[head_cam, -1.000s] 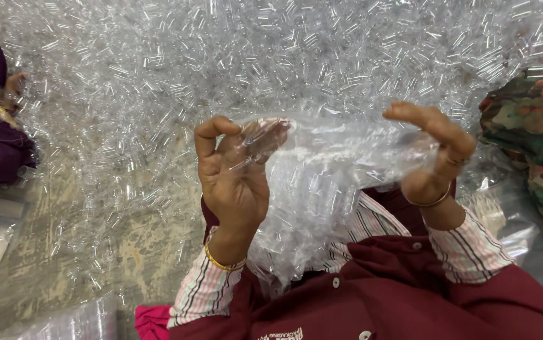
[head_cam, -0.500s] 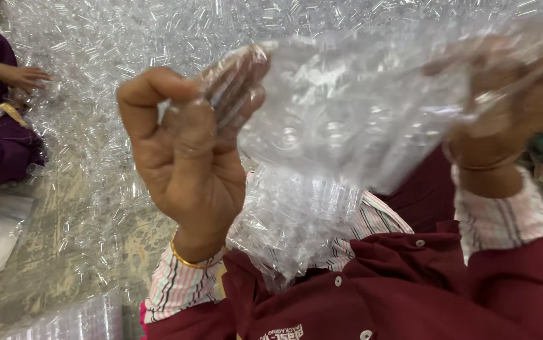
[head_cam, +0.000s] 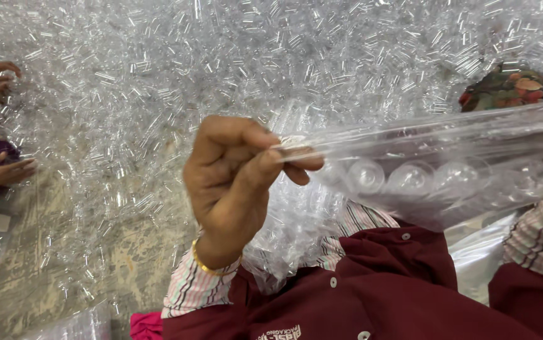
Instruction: The person sits on the floor with a bundle of clear plastic tubes on their lap, opens a plastic bag, and pushes handfuls of tubes into it. They then twist and gather the bag opening closed and set the filled bag aside with other packed bags.
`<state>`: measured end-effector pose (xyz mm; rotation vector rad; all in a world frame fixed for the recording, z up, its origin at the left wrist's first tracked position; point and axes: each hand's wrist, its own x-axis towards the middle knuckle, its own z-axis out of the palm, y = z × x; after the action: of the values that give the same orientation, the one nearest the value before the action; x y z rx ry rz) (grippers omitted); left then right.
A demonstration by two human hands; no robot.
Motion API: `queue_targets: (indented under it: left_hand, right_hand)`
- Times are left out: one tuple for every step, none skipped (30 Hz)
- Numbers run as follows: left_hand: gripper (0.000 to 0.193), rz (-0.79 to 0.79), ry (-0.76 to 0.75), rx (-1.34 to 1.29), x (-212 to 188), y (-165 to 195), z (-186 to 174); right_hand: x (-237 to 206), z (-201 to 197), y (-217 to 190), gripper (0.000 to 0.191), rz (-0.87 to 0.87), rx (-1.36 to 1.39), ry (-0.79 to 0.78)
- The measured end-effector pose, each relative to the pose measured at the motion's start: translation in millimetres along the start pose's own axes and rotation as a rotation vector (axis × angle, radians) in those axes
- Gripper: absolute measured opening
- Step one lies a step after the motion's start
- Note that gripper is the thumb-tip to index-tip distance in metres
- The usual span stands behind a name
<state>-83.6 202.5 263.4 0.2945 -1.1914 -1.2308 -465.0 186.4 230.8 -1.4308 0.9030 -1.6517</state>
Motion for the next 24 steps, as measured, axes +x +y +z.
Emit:
queue_targets:
  left_hand:
    - [0.027, -0.050, 0.058, -0.029, 2.4, -13.4, -3.3]
    - [0.042, -0.037, 0.051, 0.025, 6.3, -28.5, -6.3]
    - [0.058, -0.023, 0.045, 0.078, 9.9, -43.5, -9.5]
    - [0.080, 0.053, -0.028, 0.212, 17.0, -61.5, -11.4]
    - [0.101, 0.043, -0.093, 0.333, 21.9, -78.3, -11.5]
    - [0.122, 0.042, -0.159, 0.454, 26.9, -93.9, -11.4]
    - [0.140, -0.047, -0.215, 0.561, 29.1, -108.3, -9.8]
    - [0.137, -0.152, -0.235, 0.489, 31.0, -122.6, -7.3]
    - [0.134, -0.257, -0.253, 0.416, 32.7, -136.0, -4.1]
    - [0.132, -0.362, -0.272, 0.342, 34.9, -146.5, -2.3]
    - [0.105, -0.334, -0.322, 0.270, 38.5, -153.7, -2.3]
    - [0.079, -0.306, -0.373, 0.195, 41.0, -157.7, -0.2]
    - [0.058, -0.279, -0.425, 0.119, 43.0, -157.9, 2.8]
    - [0.047, -0.248, -0.395, 0.067, 44.1, -152.9, 5.4]
    - [0.036, -0.218, -0.361, 0.013, 41.8, -144.2, 9.8]
    - [0.027, -0.189, -0.327, -0.040, 38.3, -131.8, 15.9]
    - [0.024, -0.144, -0.341, 0.121, 34.9, -116.4, 21.9]
    - [0.021, -0.098, -0.352, 0.281, 31.0, -99.9, 26.4]
    - [0.019, -0.051, -0.362, 0.443, 25.5, -83.9, 29.0]
    - [0.022, -0.072, -0.387, 0.382, 20.0, -72.1, 29.8]
    - [0.026, -0.094, -0.411, 0.320, 16.7, -66.2, 28.8]
    - [0.030, -0.117, -0.435, 0.258, 12.3, -64.4, 26.5]
    - [0.035, -0.221, -0.399, 0.453, 11.2, -70.7, 21.7]
    - [0.040, -0.327, -0.362, 0.648, 18.2, -87.2, 15.1]
  right_hand:
    - [-3.4, -6.7, 2.2, 0.042, 0.017, 0.005, 0.018]
    - [-5.7, -13.0, 4.9, 0.041, 0.038, 0.012, 0.031]
    - [-8.0, -17.5, 9.2, 0.040, 0.058, 0.013, 0.047]
    - [-9.6, -23.0, 11.7, 0.039, 0.080, 0.019, 0.062]
    - [-10.8, -26.3, 16.3, 0.038, 0.098, 0.020, 0.073]
    - [-11.8, -31.0, 18.4, 0.037, 0.118, 0.023, 0.084]
    - [-11.5, -34.7, 21.7, 0.037, 0.137, 0.027, 0.094]
    - [-11.9, -38.4, 24.1, 0.036, 0.156, 0.026, 0.102]
    - [-10.8, -42.5, 26.4, 0.035, 0.176, 0.026, 0.108]
    - [-11.2, -46.5, 28.2, 0.035, 0.196, 0.021, 0.111]
    - [-10.3, -51.0, 30.1, 0.034, 0.214, 0.024, 0.124]
    - [-11.7, -55.6, 31.4, 0.033, 0.232, 0.022, 0.130]
    - [-12.0, -61.2, 32.3, 0.033, 0.259, 0.017, 0.135]
    - [-14.7, -66.7, 33.1, 0.032, 0.291, 0.012, 0.145]
    - [-16.8, -72.7, 34.0, 0.032, 0.321, 0.005, 0.152]
    - [-20.7, -78.0, 35.8, 0.031, 0.363, -0.005, 0.159]
    - [-24.4, -84.4, 36.7, 0.031, 0.396, -0.012, 0.162]
    - [-29.0, -90.1, 38.4, 0.031, 0.434, -0.022, 0.165]
    - [-33.0, -96.5, 39.7, 0.030, 0.473, -0.038, 0.170]
    - [-38.4, -102.6, 40.9, 0.030, 0.516, -0.051, 0.172]
    - [-43.9, -108.8, 41.8, 0.030, 0.560, -0.064, 0.177]
    - [-49.3, -114.1, 43.8, 0.030, 0.608, -0.080, 0.178]
    - [-55.1, -119.1, 45.8, 0.030, 0.655, -0.093, 0.178]
    - [-61.1, -123.0, 48.9, 0.030, 0.699, -0.104, 0.179]
